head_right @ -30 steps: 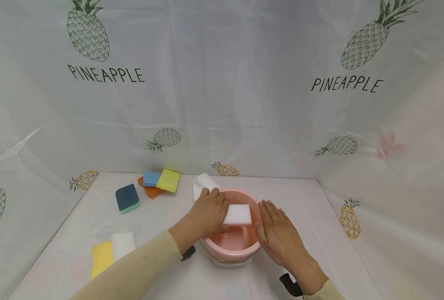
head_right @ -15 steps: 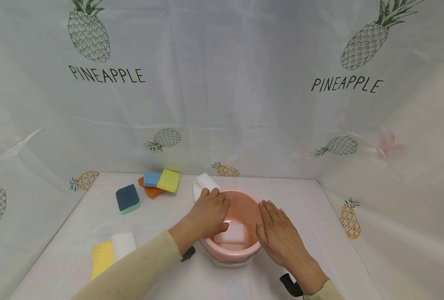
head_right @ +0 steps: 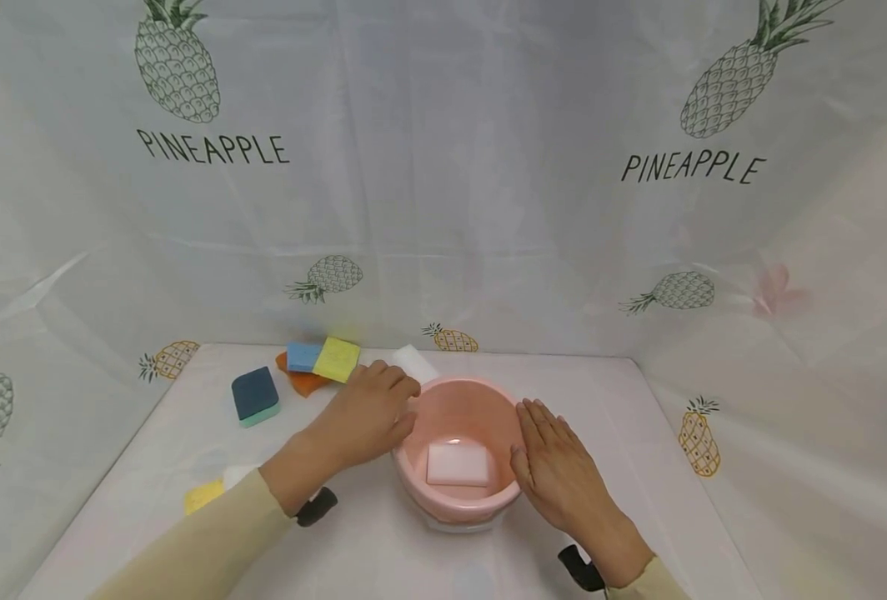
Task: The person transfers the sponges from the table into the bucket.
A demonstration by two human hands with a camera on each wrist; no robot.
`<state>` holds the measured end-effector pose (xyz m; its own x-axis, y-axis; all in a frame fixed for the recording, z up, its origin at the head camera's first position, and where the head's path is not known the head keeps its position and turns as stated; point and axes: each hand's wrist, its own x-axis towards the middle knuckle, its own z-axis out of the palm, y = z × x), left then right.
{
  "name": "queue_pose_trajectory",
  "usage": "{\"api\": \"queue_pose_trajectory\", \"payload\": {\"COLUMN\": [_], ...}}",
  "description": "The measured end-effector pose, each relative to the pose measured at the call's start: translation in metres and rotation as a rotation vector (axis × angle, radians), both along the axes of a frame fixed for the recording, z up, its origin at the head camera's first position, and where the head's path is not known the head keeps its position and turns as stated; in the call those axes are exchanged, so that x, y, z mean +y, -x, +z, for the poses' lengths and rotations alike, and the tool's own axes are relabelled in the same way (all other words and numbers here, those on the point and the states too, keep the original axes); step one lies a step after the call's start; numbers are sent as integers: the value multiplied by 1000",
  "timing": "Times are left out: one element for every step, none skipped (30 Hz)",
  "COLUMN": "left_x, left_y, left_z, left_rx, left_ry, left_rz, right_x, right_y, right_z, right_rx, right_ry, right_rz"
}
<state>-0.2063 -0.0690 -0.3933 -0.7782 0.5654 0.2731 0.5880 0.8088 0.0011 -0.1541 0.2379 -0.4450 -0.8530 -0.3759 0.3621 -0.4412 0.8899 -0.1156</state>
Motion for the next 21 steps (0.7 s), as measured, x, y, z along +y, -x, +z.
{"api": "queue_pose_trajectory", "payload": {"left_x": [-7,-13,-19,-26,-32,-39,-45,-51,-57,-64,-70,-76,-82,-89,-95,-100,-106,-110,-115,-120,-124], "left_y": [-1,-2,-3,-4,-5,-6,-7,-8,-9,-10,-10,-11,-11,-11,-11,-12,-13,-15,-16,-18,-19], "left_z": [1,2,3,3,2,1,0,0,-2,-3,-4,-5,-7,-8,-10,-11,-12,-13,-14,-16,-17], "left_rx": [-8,-16,-23,-33,-44,-54,-64,-77,-87,-99,-108,-116,-120,-121,-122,-125,-127,-130,-129,-127,-126], "left_ry": [6,12,20,31,48,69,89,111,138,164,196,226,255,286,317,348,380,405,429,451,471], "left_rz": [7,11,13,13,12,9,3,0,-2,-5,-7,-7,-9,-12,-14,-13,-10,-8,-8,-7,-6], "right_x": [0,0,0,1,1,1,1,1,1,1,1,1,1,1,1,1,0,0,1,1,0], "right_y": [0,0,0,-1,-1,-1,-1,-1,-1,0,0,0,0,0,0,0,0,0,0,0,0], "right_z": [0,0,0,0,0,1,1,1,1,1,1,1,1,1,1,1,2,2,2,2,2], "right_rx": [-2,-4,-8,-11,-16,-21,-22,-23,-24,-25,-25,-25,-25,-25,-25,-22,-19,-16,-16,-16,-16], "right_ry": [-1,-2,-4,-5,-5,-5,-6,-5,-5,-5,-5,-5,-5,-6,-7,-9,-10,-10,-10,-11,-10], "right_rz": [-2,-3,-6,-6,-8,-9,-8,-7,-5,-3,-1,1,3,3,3,2,3,2,2,1,1]}}
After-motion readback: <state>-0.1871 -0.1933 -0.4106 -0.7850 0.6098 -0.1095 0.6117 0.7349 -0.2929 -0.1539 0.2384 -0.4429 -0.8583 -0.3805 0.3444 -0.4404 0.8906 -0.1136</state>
